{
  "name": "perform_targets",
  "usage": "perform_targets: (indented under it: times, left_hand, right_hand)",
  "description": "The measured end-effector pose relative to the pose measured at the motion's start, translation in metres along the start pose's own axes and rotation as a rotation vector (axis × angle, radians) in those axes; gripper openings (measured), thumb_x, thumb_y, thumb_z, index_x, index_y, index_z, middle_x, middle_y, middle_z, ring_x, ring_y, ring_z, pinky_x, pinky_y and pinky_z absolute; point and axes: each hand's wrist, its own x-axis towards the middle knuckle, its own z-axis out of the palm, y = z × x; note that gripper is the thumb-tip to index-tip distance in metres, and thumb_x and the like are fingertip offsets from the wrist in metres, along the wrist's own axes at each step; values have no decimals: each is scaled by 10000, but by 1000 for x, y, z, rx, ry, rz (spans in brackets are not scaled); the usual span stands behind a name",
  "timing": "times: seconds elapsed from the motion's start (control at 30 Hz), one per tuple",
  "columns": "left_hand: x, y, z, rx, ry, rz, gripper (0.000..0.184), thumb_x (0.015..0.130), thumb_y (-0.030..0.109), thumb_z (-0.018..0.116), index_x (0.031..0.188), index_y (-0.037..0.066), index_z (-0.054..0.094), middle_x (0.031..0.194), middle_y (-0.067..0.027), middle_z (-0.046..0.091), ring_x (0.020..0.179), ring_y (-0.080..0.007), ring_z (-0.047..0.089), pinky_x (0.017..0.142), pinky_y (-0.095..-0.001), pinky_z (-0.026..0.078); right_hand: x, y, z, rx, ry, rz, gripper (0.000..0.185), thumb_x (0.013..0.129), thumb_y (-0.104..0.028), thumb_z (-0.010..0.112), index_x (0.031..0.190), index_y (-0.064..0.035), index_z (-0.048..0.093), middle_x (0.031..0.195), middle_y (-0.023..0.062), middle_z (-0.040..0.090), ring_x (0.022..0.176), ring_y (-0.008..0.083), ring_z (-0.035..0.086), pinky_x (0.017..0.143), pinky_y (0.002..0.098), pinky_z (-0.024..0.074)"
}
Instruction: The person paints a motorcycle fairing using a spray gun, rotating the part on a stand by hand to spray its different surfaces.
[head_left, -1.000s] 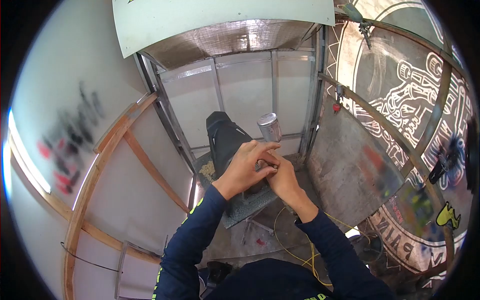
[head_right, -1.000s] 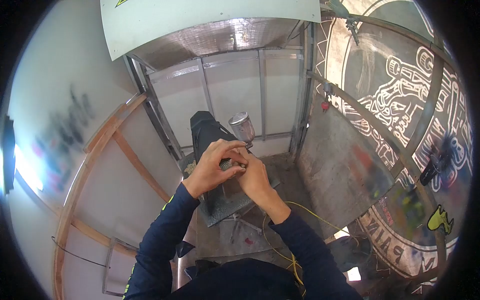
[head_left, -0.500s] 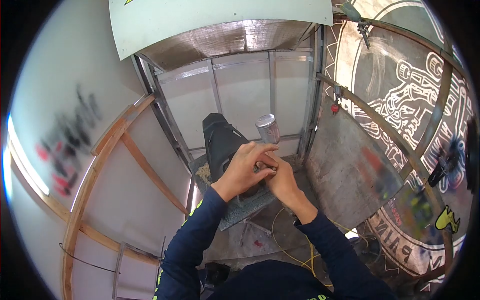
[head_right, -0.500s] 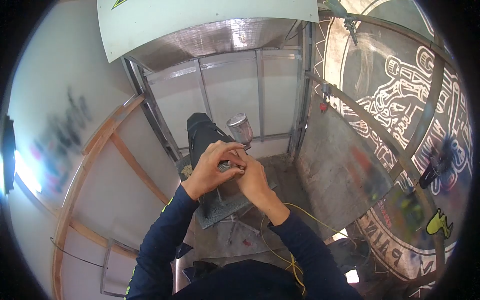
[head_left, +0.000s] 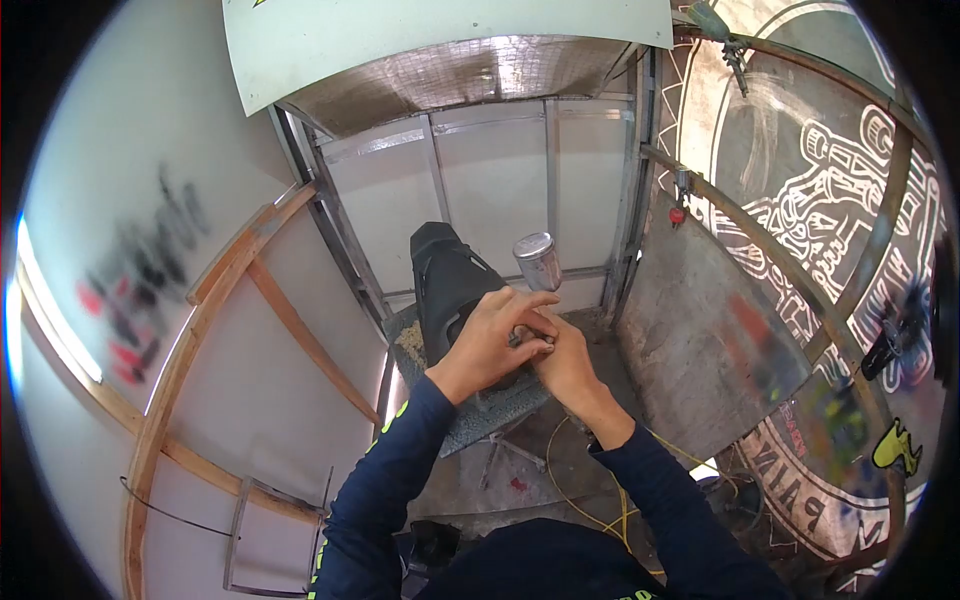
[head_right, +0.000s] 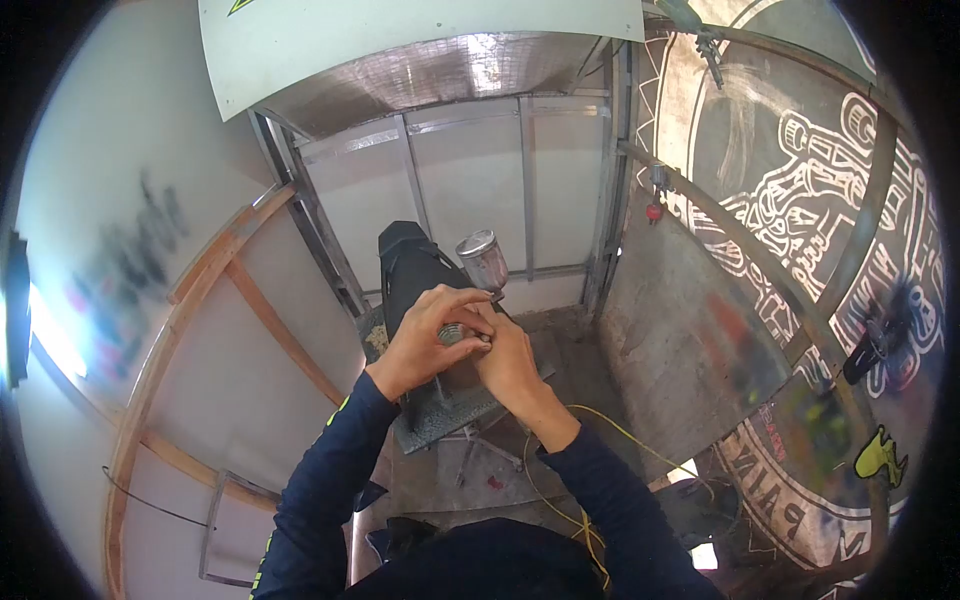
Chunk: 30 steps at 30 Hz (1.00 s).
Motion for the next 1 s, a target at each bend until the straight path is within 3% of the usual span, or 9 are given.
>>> perform_targets:
  times: [0.1, 0.17, 0.2, 0.23, 0.3, 0.5, 1.0]
  left_hand:
    - [-9, 7, 11, 23, 37, -64, 679, 725, 161, 837, 1324, 86, 528, 1134, -76, 700, 1038, -265, 603, 968, -406, 436]
    - [-23, 8, 28, -4, 263, -16, 685, 735, 168, 844, 1329, 59, 521, 1202, -108, 653, 1056, -280, 628, 975, -400, 463]
    - [-33, 0, 41, -34, 317, -41, 647, 751, 161, 839, 1304, 38, 528, 1151, -91, 662, 1043, -260, 649, 952, -366, 489]
    - [-43, -6, 51, -31, 318, -45, 647, 751, 161, 839, 1304, 38, 528, 1151, -91, 662, 1043, -260, 649, 952, -366, 489]
    - [-58, -11, 65, -167, 253, -178, 605, 757, 146, 834, 1277, 41, 543, 1155, -98, 660, 1031, -246, 650, 918, -353, 507]
    - [-64, -2, 79, -215, 60, -189, 462, 818, 147, 776, 1226, 47, 583, 1133, -115, 636, 1007, -243, 646, 894, -358, 516]
    - [-25, 26, 84, -397, 14, -176, 381, 897, 213, 693, 1218, 25, 609, 1131, -142, 657, 1012, -263, 667, 901, -361, 510]
  right_hand:
    - [-2, 8, -2, -55, -65, 62, 333, 924, -76, 640, 1251, -22, 612, 1050, 137, 708, 959, 198, 675, 844, 324, 515]
    - [-2, 19, -1, 136, 172, -121, 430, 934, -126, 653, 1347, -47, 564, 1024, 194, 715, 894, 205, 692, 763, 341, 530]
    - [2, 26, -5, 153, 207, -136, 459, 966, -196, 649, 1376, -20, 540, 982, 157, 726, 839, 113, 642, 730, 284, 515]
    - [4, 21, -12, 155, 203, -135, 459, 966, -196, 649, 1376, -20, 540, 982, 157, 726, 839, 113, 642, 730, 284, 515]
    - [6, 0, -32, 244, 276, 65, 436, 972, -197, 639, 1376, -51, 561, 857, 76, 691, 666, 76, 601, 605, 242, 493]
    - [10, -37, -70, 392, 407, 12, 402, 984, -192, 611, 1365, -67, 576, 753, 8, 602, 457, 27, 461, 397, 222, 366]
    - [-4, -45, -73, 384, 407, 16, 401, 981, -154, 605, 1361, -34, 566, 802, 6, 622, 463, 26, 463, 407, 221, 378]
